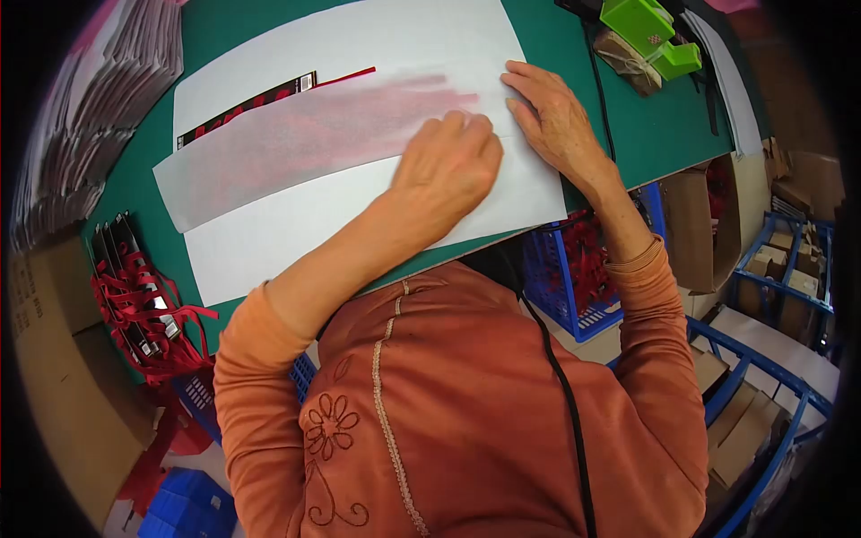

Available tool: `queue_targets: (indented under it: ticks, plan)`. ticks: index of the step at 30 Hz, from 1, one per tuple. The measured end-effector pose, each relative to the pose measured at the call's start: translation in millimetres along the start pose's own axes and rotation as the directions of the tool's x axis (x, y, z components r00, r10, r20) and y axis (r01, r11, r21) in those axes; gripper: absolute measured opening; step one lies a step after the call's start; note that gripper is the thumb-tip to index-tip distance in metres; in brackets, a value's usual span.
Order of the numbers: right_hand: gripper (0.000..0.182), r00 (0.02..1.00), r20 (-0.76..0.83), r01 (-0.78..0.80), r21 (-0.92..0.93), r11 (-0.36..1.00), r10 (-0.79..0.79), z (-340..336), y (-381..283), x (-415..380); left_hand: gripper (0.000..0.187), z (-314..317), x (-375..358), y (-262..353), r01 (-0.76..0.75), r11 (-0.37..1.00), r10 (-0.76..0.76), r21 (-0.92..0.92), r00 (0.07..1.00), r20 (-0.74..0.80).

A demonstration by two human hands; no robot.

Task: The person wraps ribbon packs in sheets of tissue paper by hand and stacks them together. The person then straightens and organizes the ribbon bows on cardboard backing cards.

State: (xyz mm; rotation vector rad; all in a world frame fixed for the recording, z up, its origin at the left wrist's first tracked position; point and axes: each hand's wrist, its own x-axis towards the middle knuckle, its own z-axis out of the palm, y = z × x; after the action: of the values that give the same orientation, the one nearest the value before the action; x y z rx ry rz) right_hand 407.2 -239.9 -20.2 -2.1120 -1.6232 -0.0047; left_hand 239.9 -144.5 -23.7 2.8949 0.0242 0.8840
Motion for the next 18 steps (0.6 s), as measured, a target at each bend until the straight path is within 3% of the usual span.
queue_targets:
  ticks: [7,11,12,14,16,18]
  plan:
    - [0.024,0.995,-0.044,0.089,0.028,0.996,-0.087,-5.4,14.5,12.6,0.008,6.3,21.3,3.5,-0.004,0.996,-0.005,0.084,0.994,0.110]
    - [0.022,0.942,-0.041,-0.296,0.363,0.884,0.332,-16.5,20.7,22.8,0.008,8.6,22.7,-1.8,0.065,0.998,-0.064,-0.019,0.998,0.020]
    - [0.022,0.943,-0.044,-0.291,0.363,0.885,0.329,-19.9,21.3,29.8,0.008,7.7,23.4,-3.8,0.065,0.998,-0.064,-0.016,0.998,0.017]
    - [0.027,0.867,0.168,-0.470,0.590,0.656,0.470,-29.4,22.8,50.9,0.007,4.2,20.5,-7.7,0.088,0.991,-0.095,-0.105,0.994,-0.060]
    - [0.033,0.752,0.404,-0.617,0.710,0.341,0.520,-33.9,27.5,69.1,0.007,1.6,18.3,-9.7,0.103,0.975,-0.131,-0.198,0.982,-0.134]
    - [0.032,0.756,0.418,-0.621,0.701,0.350,0.504,-30.0,39.5,85.5,0.006,2.8,15.8,-13.4,0.032,0.985,-0.063,-0.172,0.982,-0.177]
